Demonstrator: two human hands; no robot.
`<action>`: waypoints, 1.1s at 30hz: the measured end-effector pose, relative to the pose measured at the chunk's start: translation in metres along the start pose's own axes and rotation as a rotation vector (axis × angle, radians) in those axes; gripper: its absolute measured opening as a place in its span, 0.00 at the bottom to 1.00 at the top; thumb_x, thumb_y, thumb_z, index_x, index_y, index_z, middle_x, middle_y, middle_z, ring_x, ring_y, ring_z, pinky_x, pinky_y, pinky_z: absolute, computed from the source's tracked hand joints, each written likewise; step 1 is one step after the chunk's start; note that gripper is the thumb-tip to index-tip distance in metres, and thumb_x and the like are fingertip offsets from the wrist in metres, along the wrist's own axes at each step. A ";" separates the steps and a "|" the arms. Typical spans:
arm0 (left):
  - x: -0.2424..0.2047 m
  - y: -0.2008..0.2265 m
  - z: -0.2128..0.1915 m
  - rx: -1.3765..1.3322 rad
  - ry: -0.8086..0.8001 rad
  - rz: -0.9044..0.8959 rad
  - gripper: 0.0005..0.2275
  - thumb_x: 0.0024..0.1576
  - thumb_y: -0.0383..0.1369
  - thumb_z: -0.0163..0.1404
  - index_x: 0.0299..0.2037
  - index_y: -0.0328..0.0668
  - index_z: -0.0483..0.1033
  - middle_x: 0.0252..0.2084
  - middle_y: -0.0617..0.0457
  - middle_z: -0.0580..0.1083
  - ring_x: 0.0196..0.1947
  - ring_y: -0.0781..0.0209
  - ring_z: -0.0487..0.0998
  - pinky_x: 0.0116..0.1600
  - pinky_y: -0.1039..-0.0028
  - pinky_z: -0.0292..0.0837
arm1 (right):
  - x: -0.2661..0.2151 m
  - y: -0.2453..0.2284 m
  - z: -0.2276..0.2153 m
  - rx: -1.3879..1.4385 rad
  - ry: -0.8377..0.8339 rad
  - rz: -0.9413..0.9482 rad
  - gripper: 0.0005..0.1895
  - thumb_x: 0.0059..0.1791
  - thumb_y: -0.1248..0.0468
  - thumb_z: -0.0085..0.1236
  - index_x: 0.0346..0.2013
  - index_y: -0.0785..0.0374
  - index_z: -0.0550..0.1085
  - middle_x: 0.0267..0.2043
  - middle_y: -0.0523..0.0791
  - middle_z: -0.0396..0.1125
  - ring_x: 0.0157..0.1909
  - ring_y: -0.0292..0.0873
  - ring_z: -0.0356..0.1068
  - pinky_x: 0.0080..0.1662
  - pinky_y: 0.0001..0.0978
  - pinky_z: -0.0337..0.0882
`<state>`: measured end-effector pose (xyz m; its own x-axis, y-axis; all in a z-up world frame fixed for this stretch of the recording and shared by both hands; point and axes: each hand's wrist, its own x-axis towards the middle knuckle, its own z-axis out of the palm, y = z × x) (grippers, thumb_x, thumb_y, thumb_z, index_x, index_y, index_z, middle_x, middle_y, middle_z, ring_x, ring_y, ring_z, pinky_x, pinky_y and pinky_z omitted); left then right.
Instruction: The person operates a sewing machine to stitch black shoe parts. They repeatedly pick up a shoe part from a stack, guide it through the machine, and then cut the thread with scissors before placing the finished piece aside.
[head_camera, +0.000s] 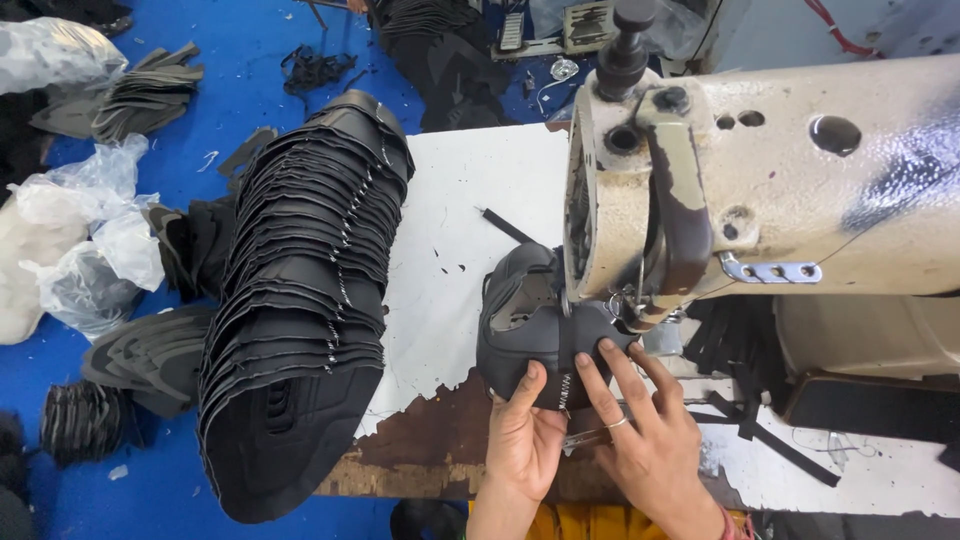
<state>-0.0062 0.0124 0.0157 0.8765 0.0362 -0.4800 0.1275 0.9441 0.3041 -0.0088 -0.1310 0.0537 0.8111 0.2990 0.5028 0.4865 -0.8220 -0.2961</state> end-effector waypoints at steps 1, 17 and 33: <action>0.000 0.000 0.000 0.007 0.008 -0.007 0.19 0.54 0.28 0.59 0.56 0.39 0.73 0.51 0.52 0.79 0.49 0.62 0.80 0.54 0.72 0.76 | -0.001 0.000 0.000 -0.005 -0.007 0.004 0.50 0.22 0.70 0.64 0.61 0.51 0.71 0.65 0.44 0.64 0.61 0.57 0.65 0.46 0.39 0.72; 0.009 0.001 0.004 0.046 -0.031 -0.008 0.17 0.56 0.30 0.60 0.56 0.47 0.74 0.48 0.55 0.79 0.44 0.64 0.80 0.36 0.80 0.73 | 0.007 -0.001 -0.004 -0.093 -0.077 0.025 0.51 0.25 0.70 0.64 0.65 0.48 0.68 0.66 0.42 0.63 0.52 0.58 0.65 0.39 0.38 0.74; 0.010 0.005 0.022 0.077 -0.026 0.031 0.20 0.52 0.27 0.59 0.57 0.42 0.73 0.51 0.53 0.79 0.50 0.60 0.80 0.55 0.67 0.76 | 0.013 0.011 -0.006 -0.094 -0.149 0.005 0.55 0.24 0.69 0.64 0.67 0.46 0.65 0.64 0.47 0.64 0.46 0.63 0.65 0.38 0.43 0.75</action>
<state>0.0137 0.0105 0.0306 0.8920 0.0557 -0.4485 0.1344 0.9148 0.3810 0.0049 -0.1390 0.0623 0.8560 0.3577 0.3733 0.4556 -0.8632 -0.2176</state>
